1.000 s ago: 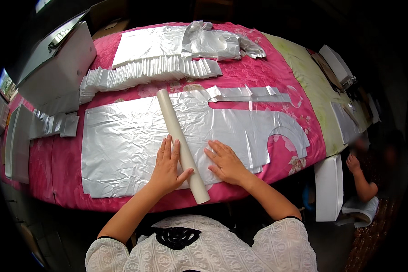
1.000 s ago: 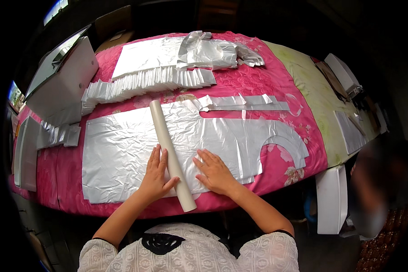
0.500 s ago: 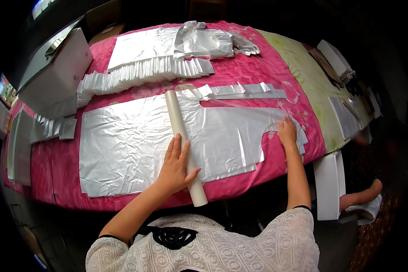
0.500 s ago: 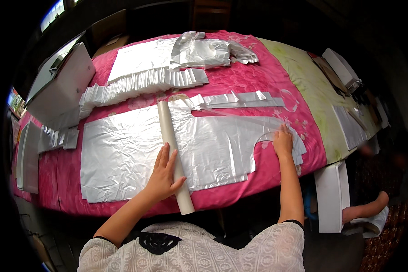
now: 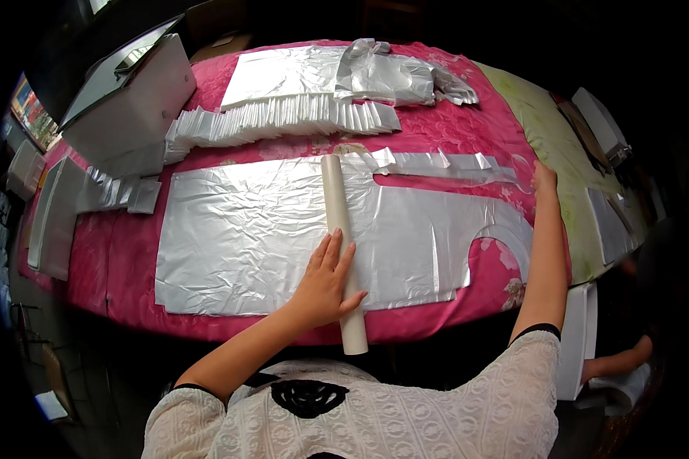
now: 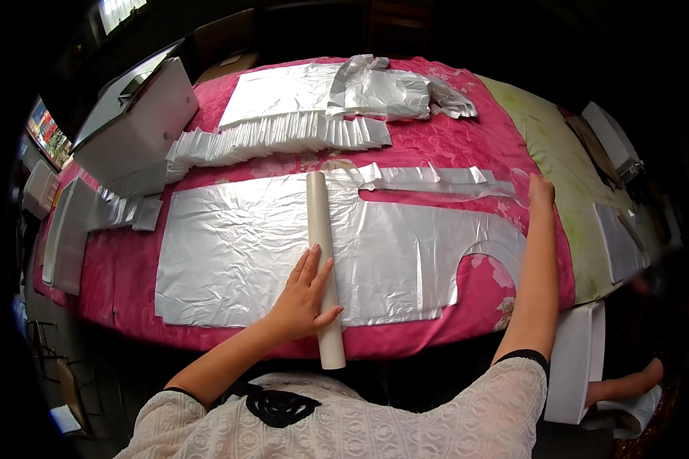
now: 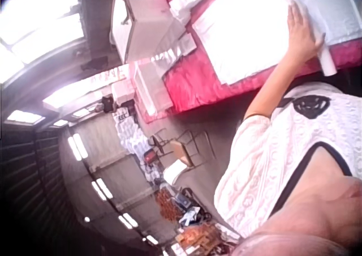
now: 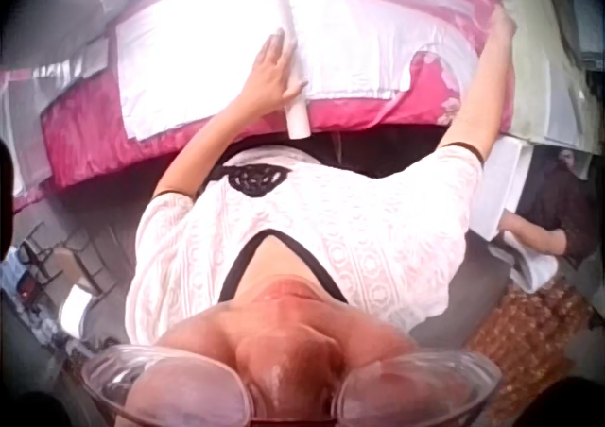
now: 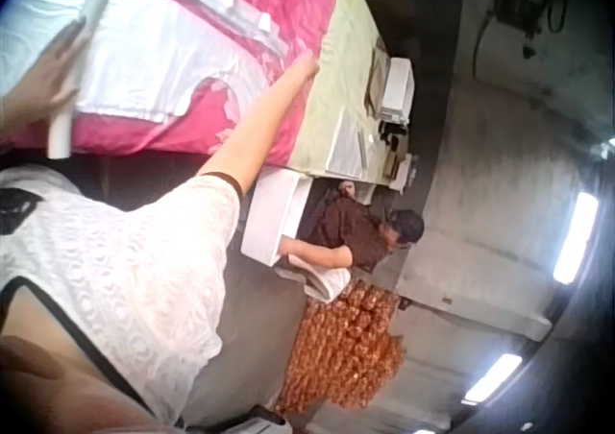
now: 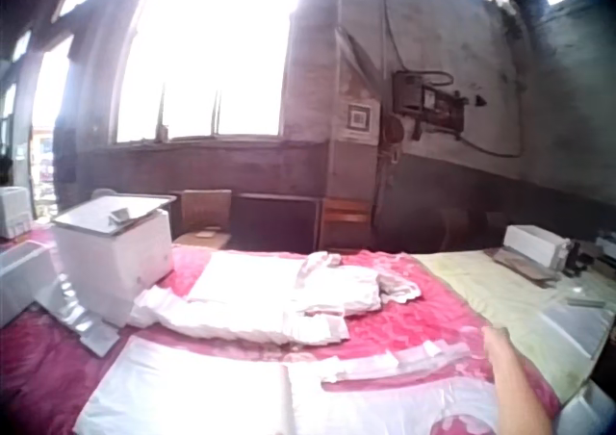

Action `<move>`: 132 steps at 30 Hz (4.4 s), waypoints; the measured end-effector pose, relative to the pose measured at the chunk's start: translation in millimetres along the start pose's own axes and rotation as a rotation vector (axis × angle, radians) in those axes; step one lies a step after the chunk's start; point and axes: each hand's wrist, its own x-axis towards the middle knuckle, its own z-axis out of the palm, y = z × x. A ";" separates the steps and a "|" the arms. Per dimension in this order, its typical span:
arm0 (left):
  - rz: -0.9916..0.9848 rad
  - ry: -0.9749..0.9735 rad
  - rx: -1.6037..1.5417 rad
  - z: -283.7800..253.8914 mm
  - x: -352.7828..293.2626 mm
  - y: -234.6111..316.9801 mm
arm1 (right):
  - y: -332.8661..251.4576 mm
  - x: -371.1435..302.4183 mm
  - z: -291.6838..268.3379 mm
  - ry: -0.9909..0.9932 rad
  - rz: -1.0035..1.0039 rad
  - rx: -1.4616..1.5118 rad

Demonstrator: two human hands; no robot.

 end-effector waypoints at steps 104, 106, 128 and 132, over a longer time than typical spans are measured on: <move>0.016 0.013 0.059 23.5 13.0 -25.3 | -3.9 -446.2 30.9 -1.255 -0.033 -0.389; 0.032 0.036 0.113 28.8 12.2 -27.0 | -16.7 -430.0 43.2 -1.295 -0.001 -0.460; 0.017 0.011 0.127 23.8 11.3 -23.3 | -144.0 -255.1 222.2 -0.487 -0.202 1.020; 0.032 -0.011 0.155 29.3 12.2 -25.8 | -173.7 -338.1 278.0 -0.665 -0.694 0.602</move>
